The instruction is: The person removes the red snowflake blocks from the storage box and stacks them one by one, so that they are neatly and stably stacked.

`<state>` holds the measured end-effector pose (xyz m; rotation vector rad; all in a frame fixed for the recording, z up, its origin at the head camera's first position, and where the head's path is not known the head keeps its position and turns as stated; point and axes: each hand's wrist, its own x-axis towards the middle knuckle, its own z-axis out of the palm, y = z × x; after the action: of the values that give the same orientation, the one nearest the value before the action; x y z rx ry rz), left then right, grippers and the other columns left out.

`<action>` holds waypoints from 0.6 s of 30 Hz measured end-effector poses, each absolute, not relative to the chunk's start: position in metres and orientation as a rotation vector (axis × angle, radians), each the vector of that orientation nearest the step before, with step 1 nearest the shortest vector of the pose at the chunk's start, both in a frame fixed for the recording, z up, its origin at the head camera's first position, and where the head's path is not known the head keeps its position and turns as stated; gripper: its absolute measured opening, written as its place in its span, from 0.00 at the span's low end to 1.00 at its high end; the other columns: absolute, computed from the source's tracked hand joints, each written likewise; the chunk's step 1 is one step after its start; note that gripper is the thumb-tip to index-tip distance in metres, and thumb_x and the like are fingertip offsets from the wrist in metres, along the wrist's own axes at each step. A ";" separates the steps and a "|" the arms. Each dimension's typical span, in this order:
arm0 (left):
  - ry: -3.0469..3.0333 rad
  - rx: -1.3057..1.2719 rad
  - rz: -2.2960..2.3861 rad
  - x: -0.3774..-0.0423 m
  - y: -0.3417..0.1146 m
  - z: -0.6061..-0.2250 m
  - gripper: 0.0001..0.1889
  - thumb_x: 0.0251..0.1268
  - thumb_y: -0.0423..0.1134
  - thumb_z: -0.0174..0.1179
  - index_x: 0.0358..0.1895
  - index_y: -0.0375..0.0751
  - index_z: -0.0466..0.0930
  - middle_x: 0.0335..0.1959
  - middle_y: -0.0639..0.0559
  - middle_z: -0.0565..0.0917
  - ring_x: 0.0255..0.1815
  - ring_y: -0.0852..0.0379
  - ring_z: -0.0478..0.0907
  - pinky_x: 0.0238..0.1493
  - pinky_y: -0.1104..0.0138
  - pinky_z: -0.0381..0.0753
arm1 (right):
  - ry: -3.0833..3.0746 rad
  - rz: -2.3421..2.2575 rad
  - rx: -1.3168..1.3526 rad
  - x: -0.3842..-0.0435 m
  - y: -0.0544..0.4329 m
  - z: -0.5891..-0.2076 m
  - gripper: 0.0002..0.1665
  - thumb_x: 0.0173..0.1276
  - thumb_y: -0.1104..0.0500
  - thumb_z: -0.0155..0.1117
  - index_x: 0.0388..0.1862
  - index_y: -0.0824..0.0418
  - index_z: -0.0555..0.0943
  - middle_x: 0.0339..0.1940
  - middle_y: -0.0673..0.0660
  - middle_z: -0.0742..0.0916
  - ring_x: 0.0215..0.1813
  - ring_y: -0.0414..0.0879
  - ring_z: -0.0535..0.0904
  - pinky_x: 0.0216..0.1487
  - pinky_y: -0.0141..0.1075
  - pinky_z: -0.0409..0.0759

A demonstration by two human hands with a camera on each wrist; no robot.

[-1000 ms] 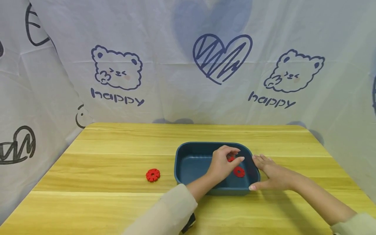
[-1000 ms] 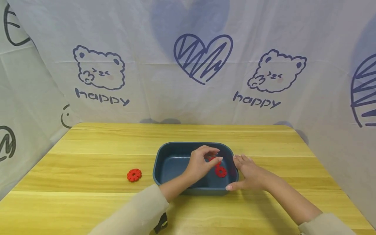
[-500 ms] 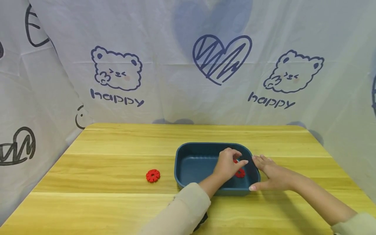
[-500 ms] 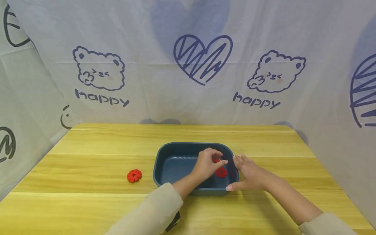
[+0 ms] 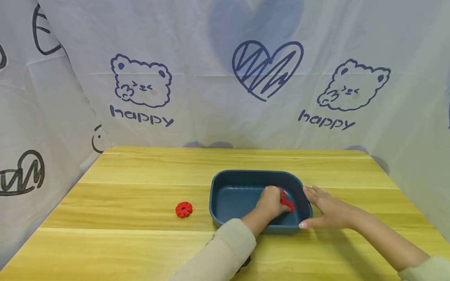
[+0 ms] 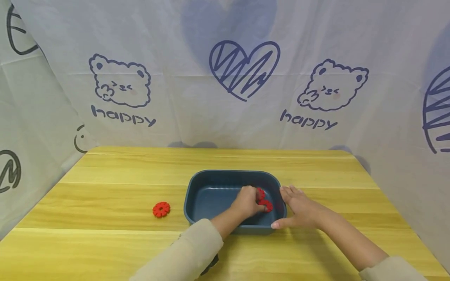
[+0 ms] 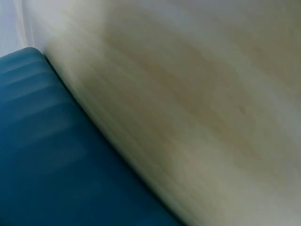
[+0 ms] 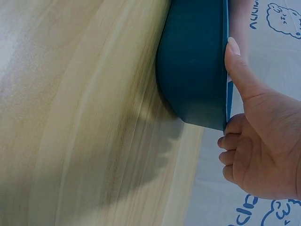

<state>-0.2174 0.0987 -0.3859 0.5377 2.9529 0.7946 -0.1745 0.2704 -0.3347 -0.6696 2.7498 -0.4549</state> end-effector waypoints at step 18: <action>2.987 0.531 0.396 -0.218 0.107 -0.387 0.13 0.50 0.47 0.68 0.24 0.44 0.76 0.32 0.53 0.79 0.33 0.58 0.76 0.33 0.73 0.75 | 2.754 -0.464 -0.678 -0.174 0.271 -0.335 0.64 0.52 0.33 0.65 0.68 0.78 0.53 0.69 0.77 0.58 0.69 0.77 0.46 0.62 0.68 0.53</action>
<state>-0.2179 0.1070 -0.3870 0.5307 2.9875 0.3960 -0.1743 0.2710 -0.3350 -0.6784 2.7542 -0.4636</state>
